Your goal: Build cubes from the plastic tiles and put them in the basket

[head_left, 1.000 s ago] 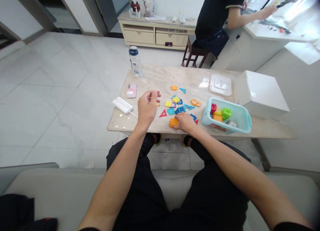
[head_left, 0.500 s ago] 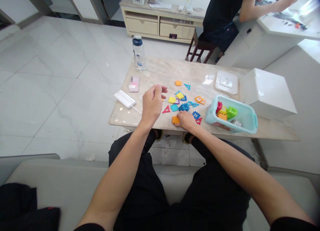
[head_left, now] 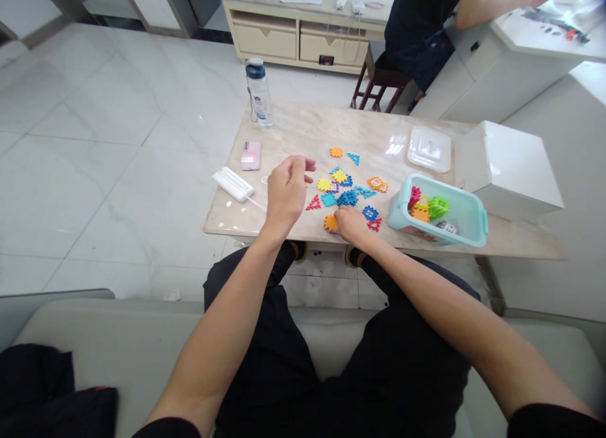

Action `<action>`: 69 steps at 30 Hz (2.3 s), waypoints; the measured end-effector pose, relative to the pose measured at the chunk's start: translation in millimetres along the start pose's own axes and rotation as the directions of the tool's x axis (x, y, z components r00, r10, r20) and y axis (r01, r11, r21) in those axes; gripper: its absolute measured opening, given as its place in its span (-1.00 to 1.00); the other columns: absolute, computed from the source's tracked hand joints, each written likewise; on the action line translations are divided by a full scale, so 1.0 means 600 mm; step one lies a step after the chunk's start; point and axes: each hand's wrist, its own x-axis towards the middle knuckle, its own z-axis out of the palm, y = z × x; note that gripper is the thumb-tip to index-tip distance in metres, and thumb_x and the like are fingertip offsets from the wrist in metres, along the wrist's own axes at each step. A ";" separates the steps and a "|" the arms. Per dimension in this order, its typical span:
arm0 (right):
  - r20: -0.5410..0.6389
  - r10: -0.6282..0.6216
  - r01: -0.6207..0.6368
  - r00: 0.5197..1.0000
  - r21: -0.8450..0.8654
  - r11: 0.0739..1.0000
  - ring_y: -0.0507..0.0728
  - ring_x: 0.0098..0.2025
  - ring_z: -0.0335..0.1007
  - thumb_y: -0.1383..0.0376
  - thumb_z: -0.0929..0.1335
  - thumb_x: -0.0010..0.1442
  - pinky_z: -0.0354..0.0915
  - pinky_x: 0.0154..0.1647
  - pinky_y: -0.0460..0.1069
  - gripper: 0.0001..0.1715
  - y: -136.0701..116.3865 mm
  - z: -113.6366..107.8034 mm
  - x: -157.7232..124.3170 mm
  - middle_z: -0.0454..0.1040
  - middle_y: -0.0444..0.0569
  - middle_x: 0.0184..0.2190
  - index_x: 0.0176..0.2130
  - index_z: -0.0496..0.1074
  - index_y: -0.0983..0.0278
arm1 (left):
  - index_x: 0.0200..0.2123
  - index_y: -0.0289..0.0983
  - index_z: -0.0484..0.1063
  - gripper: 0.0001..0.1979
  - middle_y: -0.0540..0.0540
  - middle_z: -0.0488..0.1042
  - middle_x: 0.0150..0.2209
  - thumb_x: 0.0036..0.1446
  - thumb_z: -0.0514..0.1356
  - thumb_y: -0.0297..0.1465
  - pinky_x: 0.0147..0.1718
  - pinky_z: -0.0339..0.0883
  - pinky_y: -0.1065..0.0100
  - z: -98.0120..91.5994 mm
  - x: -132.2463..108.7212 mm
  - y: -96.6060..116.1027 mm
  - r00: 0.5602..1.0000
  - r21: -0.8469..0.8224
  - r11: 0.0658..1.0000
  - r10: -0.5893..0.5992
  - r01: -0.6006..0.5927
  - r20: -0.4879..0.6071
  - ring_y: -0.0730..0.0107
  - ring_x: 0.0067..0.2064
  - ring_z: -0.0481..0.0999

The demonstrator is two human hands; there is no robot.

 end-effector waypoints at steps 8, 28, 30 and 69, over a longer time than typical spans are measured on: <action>-0.012 0.006 -0.006 1.000 0.007 1.000 0.34 0.14 0.51 0.03 0.52 0.35 0.43 0.07 0.06 -0.50 -0.003 -0.009 -0.016 0.58 0.29 0.08 0.03 0.61 0.39 | -0.18 -0.22 0.62 -0.62 -0.14 0.70 -0.17 0.51 0.08 -0.16 -0.27 0.49 0.39 0.001 0.002 -0.003 1.000 0.019 1.000 -0.003 0.003 0.005 0.39 -0.27 0.62; 0.020 0.014 -0.015 1.000 0.014 1.000 0.33 0.19 0.46 -0.04 0.50 0.34 0.38 0.11 0.05 -0.43 -0.003 -0.016 -0.013 0.56 0.24 0.10 0.06 0.60 0.37 | -0.15 -0.24 0.60 -0.55 -0.14 0.69 -0.15 0.56 0.02 -0.11 -0.27 0.49 0.40 0.005 0.004 -0.015 0.997 0.099 0.992 0.074 -0.077 0.039 0.44 -0.28 0.62; 0.028 0.010 -0.010 1.000 0.010 1.000 0.34 0.20 0.45 -0.05 0.51 0.33 0.38 0.13 0.06 -0.40 -0.005 -0.020 -0.016 0.55 0.26 0.12 0.08 0.59 0.38 | -0.16 -0.24 0.60 -0.57 -0.13 0.69 -0.16 0.55 0.03 -0.13 -0.26 0.49 0.40 0.005 0.005 -0.014 0.997 0.085 0.994 0.063 -0.066 0.032 0.44 -0.29 0.62; -0.480 0.150 0.055 0.864 0.386 0.921 0.36 0.11 0.47 0.16 0.27 0.54 0.35 0.06 0.13 -0.62 0.134 -0.196 -0.140 0.63 0.23 -0.04 -0.01 0.58 0.32 | 0.24 -0.31 0.50 -0.42 -0.40 0.57 0.27 0.15 0.41 -0.34 0.21 0.43 0.09 0.001 0.207 -0.220 0.846 0.874 0.261 -0.248 -0.411 0.472 -0.09 0.28 0.57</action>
